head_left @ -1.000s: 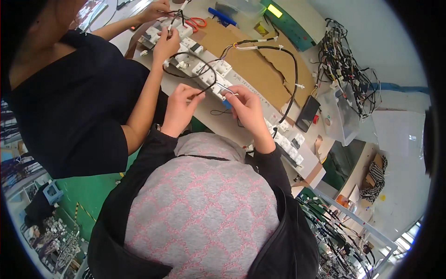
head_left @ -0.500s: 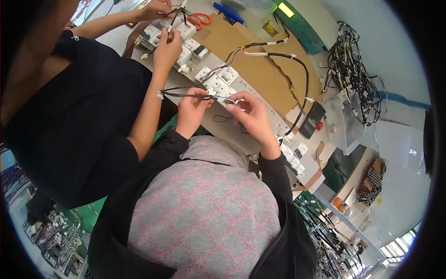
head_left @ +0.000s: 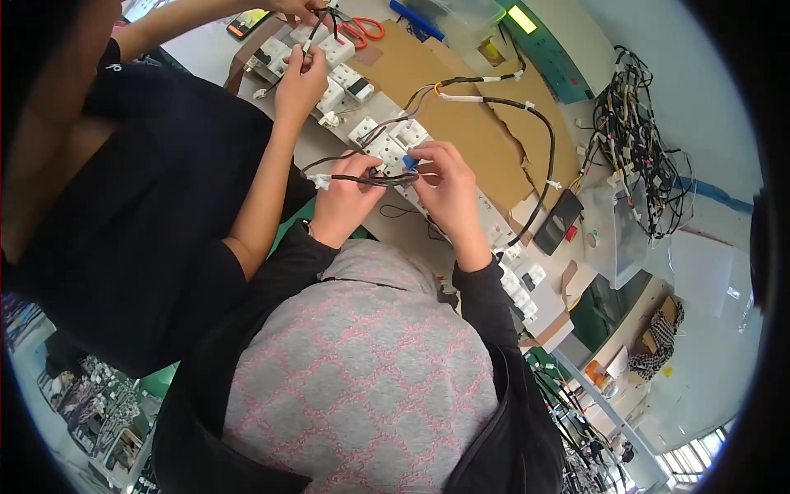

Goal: Connecting and organizing wires and electrical connectors at an electronics assembly station.

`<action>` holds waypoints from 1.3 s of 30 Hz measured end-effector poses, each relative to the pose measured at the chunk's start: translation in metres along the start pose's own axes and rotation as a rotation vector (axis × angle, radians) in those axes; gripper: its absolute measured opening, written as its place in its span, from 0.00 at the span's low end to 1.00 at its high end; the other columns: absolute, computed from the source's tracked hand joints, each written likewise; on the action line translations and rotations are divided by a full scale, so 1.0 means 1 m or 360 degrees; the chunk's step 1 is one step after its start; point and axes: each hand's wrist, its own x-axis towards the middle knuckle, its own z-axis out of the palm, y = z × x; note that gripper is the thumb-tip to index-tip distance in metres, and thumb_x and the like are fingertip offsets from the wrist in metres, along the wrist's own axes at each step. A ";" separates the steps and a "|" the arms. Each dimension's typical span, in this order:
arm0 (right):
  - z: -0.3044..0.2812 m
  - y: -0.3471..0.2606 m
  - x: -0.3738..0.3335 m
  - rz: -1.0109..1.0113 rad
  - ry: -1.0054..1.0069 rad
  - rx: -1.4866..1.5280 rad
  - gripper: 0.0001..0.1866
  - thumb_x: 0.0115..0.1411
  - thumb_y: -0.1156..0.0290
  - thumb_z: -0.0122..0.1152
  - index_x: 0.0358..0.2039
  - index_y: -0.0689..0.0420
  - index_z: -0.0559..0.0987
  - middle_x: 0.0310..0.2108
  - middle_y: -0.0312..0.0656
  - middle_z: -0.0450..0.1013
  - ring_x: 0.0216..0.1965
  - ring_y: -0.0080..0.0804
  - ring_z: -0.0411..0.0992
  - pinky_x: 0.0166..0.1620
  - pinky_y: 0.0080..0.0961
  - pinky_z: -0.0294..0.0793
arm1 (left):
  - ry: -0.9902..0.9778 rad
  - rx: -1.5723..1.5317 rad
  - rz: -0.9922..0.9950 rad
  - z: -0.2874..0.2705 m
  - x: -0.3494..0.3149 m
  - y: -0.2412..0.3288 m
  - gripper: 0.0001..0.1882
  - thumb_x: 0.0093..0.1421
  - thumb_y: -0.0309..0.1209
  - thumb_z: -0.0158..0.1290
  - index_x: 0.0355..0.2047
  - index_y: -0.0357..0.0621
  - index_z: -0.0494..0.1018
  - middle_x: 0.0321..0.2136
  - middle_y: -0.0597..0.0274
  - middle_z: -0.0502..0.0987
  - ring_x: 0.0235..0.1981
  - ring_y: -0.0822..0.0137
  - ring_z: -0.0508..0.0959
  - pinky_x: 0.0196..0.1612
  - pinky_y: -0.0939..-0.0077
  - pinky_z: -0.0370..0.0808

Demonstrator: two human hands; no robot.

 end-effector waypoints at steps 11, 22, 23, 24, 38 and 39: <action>0.025 0.034 0.023 -0.0447 0.0478 -0.0418 0.11 0.47 0.75 0.75 0.27 0.60 0.79 0.26 0.40 0.73 0.26 0.30 0.76 0.30 0.25 0.76 | 0.0002 0.0544 0.0436 -0.007 0.011 0.013 0.11 0.47 0.21 0.57 0.30 0.50 0.80 0.37 0.71 0.79 0.39 0.63 0.76 0.34 0.69 0.78; 0.011 0.029 0.035 -0.0392 0.0232 -0.0585 0.11 0.47 0.67 0.75 0.26 0.60 0.83 0.24 0.44 0.75 0.24 0.41 0.74 0.29 0.32 0.73 | -0.0232 0.0649 0.0584 -0.015 0.013 0.008 0.12 0.52 0.22 0.56 0.37 0.48 0.79 0.37 0.67 0.79 0.39 0.61 0.78 0.37 0.69 0.78; 0.008 0.028 0.036 -0.0378 0.0137 -0.0540 0.10 0.47 0.68 0.74 0.27 0.59 0.84 0.25 0.44 0.76 0.25 0.42 0.75 0.31 0.33 0.74 | -0.0284 0.0624 0.0476 -0.017 0.013 0.006 0.12 0.54 0.23 0.56 0.40 0.47 0.78 0.38 0.65 0.79 0.38 0.60 0.78 0.37 0.68 0.78; 0.007 0.027 0.038 -0.0376 0.0143 -0.0540 0.10 0.47 0.68 0.74 0.27 0.59 0.84 0.25 0.44 0.76 0.25 0.42 0.75 0.31 0.33 0.74 | -0.0336 0.0598 0.0367 -0.019 0.012 0.004 0.12 0.57 0.25 0.57 0.42 0.47 0.77 0.38 0.63 0.78 0.36 0.59 0.79 0.37 0.68 0.78; 0.005 0.016 0.060 -0.0111 0.0107 -0.0874 0.09 0.48 0.68 0.70 0.27 0.58 0.81 0.27 0.46 0.78 0.32 0.46 0.77 0.36 0.40 0.76 | -0.0519 0.0345 0.0280 -0.030 0.039 0.020 0.06 0.51 0.22 0.61 0.31 0.37 0.78 0.32 0.55 0.74 0.34 0.52 0.78 0.37 0.62 0.74; 0.007 0.018 0.058 -0.0105 0.0114 -0.0876 0.09 0.48 0.68 0.70 0.27 0.58 0.81 0.27 0.46 0.78 0.32 0.46 0.77 0.36 0.40 0.76 | -0.0539 0.0349 0.0269 -0.030 0.039 0.020 0.06 0.51 0.22 0.61 0.30 0.38 0.78 0.32 0.55 0.74 0.34 0.52 0.78 0.37 0.62 0.74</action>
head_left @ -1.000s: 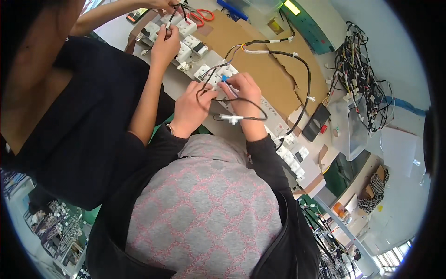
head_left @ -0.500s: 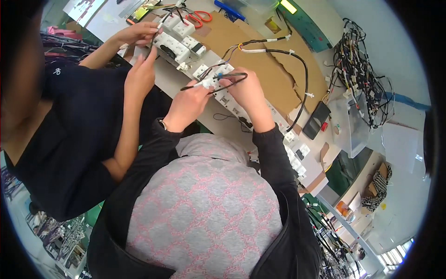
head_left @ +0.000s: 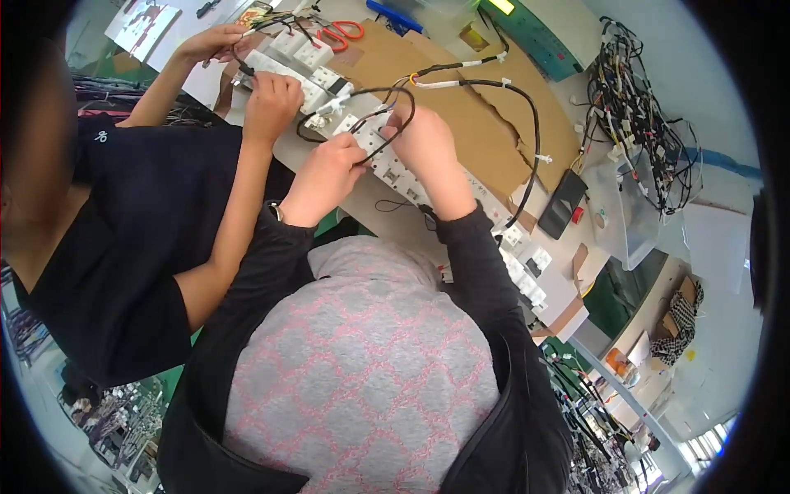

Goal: Connecting and organizing wires and electrical connectors at an electronics assembly station.

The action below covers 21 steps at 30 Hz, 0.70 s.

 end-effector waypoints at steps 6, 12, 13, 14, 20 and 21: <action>-0.008 -0.012 -0.004 0.0321 0.0070 -0.0028 0.18 0.45 0.65 0.73 0.34 0.57 0.76 0.33 0.47 0.77 0.36 0.48 0.77 0.38 0.40 0.75 | 0.0056 -0.0048 -0.0059 0.009 0.002 0.006 0.06 0.51 0.22 0.60 0.31 0.38 0.77 0.32 0.53 0.75 0.35 0.49 0.77 0.38 0.60 0.74; 0.022 0.008 -0.016 0.0314 0.0070 0.0259 0.25 0.47 0.65 0.72 0.42 0.60 0.70 0.36 0.56 0.75 0.39 0.56 0.75 0.40 0.44 0.74 | 0.0011 0.0193 0.0046 0.014 0.005 -0.002 0.04 0.53 0.23 0.59 0.30 0.38 0.76 0.30 0.53 0.73 0.34 0.49 0.77 0.35 0.57 0.75; 0.028 0.004 -0.022 0.0251 0.0141 0.0286 0.26 0.48 0.66 0.71 0.43 0.62 0.69 0.36 0.57 0.75 0.39 0.57 0.74 0.41 0.45 0.73 | 0.0025 0.0188 0.0055 0.013 0.005 0.000 0.04 0.53 0.23 0.59 0.30 0.38 0.76 0.30 0.53 0.73 0.34 0.49 0.77 0.35 0.57 0.75; 0.030 0.004 -0.023 0.0187 0.0210 0.0316 0.26 0.49 0.67 0.70 0.44 0.63 0.68 0.36 0.57 0.75 0.39 0.59 0.73 0.42 0.46 0.73 | -0.0035 0.0236 0.0030 0.011 0.005 0.002 0.04 0.53 0.23 0.58 0.30 0.38 0.76 0.31 0.53 0.73 0.33 0.49 0.77 0.35 0.58 0.75; 0.019 -0.004 -0.022 0.0289 0.0147 0.0341 0.27 0.53 0.69 0.68 0.48 0.66 0.67 0.42 0.61 0.73 0.44 0.61 0.71 0.46 0.46 0.72 | 0.0011 0.0300 0.0071 0.016 0.002 -0.002 0.07 0.52 0.22 0.57 0.34 0.40 0.76 0.32 0.53 0.74 0.34 0.49 0.78 0.36 0.58 0.76; 0.015 -0.005 -0.027 0.0323 0.0126 0.0345 0.28 0.53 0.68 0.68 0.50 0.67 0.67 0.44 0.61 0.72 0.47 0.61 0.71 0.48 0.45 0.72 | 0.0060 0.0262 0.0065 0.016 0.002 0.000 0.08 0.52 0.21 0.57 0.35 0.40 0.76 0.32 0.53 0.75 0.35 0.49 0.78 0.36 0.58 0.76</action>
